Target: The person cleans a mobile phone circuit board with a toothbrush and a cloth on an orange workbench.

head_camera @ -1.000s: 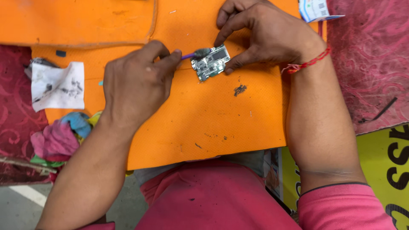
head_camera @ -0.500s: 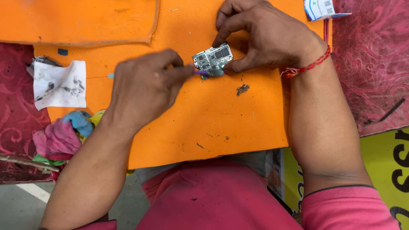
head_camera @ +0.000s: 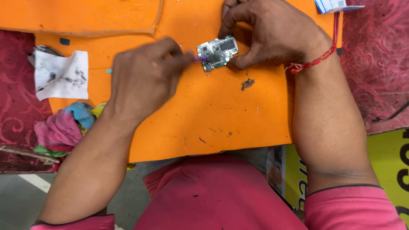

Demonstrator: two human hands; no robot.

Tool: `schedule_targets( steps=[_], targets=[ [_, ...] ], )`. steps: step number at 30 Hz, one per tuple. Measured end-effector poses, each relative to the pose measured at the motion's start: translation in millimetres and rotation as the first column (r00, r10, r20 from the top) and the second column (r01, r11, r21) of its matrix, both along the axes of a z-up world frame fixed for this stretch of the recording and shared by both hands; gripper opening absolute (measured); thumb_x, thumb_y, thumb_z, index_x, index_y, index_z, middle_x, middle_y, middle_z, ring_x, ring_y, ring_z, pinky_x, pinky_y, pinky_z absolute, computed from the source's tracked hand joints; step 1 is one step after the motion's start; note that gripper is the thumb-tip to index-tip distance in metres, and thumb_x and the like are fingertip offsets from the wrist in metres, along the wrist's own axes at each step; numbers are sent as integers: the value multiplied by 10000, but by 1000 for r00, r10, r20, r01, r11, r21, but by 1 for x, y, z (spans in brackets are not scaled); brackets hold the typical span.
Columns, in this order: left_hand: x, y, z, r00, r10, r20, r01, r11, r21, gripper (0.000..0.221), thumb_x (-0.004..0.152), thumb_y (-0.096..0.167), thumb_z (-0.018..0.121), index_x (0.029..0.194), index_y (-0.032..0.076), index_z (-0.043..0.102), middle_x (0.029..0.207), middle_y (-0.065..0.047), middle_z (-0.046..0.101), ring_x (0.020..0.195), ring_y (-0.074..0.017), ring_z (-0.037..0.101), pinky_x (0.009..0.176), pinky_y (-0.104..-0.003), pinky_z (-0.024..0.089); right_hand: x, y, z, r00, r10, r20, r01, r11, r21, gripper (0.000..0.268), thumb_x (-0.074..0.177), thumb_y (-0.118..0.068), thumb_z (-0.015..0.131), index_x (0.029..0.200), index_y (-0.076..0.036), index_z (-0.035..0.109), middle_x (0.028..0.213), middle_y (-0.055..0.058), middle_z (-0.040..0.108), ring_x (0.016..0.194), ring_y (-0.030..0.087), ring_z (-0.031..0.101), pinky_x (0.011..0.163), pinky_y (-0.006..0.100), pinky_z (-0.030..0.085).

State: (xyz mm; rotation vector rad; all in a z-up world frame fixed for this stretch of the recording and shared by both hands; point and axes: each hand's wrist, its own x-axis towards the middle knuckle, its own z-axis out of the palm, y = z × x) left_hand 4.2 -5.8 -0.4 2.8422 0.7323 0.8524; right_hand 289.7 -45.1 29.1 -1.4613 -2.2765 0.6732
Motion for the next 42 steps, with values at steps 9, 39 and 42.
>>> schedule_targets(
  steps=[9, 39, 42],
  targets=[
    [0, 2, 2, 999, 1, 52, -3, 999, 50, 69, 995, 128, 762, 1035, 151, 814, 930, 3, 689, 743, -219, 678, 600, -359, 517, 3, 0, -4, 1000, -13, 29, 13, 1000, -26, 470, 668, -205, 936, 1037, -44, 694, 962, 40, 634, 800, 192, 607, 687, 330, 490],
    [0, 2, 0, 999, -35, -4, 35, 999, 41, 86, 1012, 145, 762, 1054, 188, 824, 930, 7, 680, 748, -204, 670, 618, -356, 515, 5, 3, -7, 1000, -10, -24, 9, 1000, -28, 462, 668, -234, 911, 1056, -66, 725, 1080, 21, 641, 897, 191, 629, 740, 315, 508],
    [2, 7, -2, 1000, 0, -5, 1, 1000, 10, 71, 1044, 136, 760, 1040, 173, 820, 930, 5, 681, 746, -203, 669, 611, -355, 513, 7, 1, -8, 1000, -9, -10, 9, 1000, 0, 451, 681, -238, 916, 1049, -59, 726, 1092, 20, 643, 924, 188, 635, 756, 320, 506]
  ],
)
